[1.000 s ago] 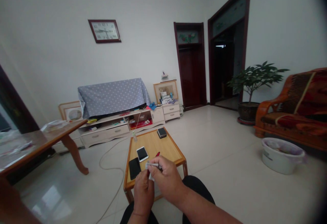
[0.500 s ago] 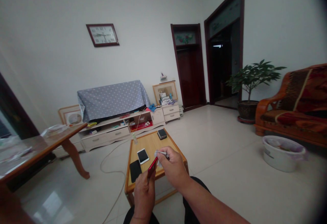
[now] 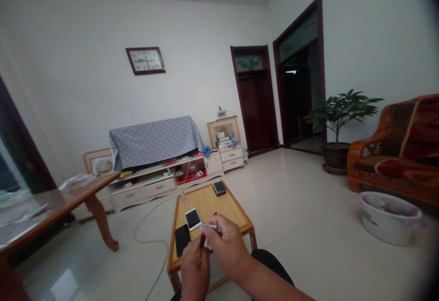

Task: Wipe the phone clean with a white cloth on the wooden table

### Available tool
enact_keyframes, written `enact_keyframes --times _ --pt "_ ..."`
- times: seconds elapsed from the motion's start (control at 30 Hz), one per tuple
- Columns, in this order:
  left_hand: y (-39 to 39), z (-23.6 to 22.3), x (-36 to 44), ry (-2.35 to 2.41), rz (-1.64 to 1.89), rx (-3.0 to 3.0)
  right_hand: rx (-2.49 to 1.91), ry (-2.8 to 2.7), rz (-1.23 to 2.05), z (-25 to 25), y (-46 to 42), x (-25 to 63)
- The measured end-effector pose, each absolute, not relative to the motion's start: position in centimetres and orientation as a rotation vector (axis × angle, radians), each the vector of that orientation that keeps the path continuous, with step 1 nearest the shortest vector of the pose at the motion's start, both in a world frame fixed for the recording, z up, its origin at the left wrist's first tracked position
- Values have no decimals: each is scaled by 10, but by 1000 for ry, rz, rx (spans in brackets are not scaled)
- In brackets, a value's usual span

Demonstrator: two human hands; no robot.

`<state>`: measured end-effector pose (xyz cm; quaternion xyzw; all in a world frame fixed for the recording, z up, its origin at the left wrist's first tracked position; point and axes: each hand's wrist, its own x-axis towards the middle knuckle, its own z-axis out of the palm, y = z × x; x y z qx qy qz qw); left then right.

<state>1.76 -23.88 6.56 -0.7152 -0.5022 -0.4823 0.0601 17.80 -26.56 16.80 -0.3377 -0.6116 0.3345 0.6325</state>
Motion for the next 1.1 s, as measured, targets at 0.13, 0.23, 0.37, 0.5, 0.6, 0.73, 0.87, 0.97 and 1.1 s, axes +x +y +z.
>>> enact_keyframes --times 0.13,0.23,0.37,0.5,0.6,0.73,0.87,0.97,1.1 --pt "-242 67 17 -1548 -1450 -2142 -764 -1386 818 170 -266 180" --pt "-243 69 17 -1513 -1448 -2164 -801 -1301 797 173 -262 184" --pt "-242 68 17 -1486 -1451 -2133 -770 -1377 778 171 -269 177" --pt "-244 68 16 -1513 -1439 -2120 -747 -1383 822 170 -269 177" --pt "-246 71 17 -1516 -1430 -2134 -788 -1295 807 173 -261 183" --pt "-244 70 18 -1506 -1445 -2125 -768 -1357 811 171 -266 179" --pt "-244 65 16 -1537 -1443 -2113 -741 -1422 812 168 -272 174" --pt "-246 65 16 -1550 -1432 -2139 -773 -1331 822 169 -264 181" --pt "-247 68 18 -1525 -1427 -2140 -790 -1342 798 170 -265 183"
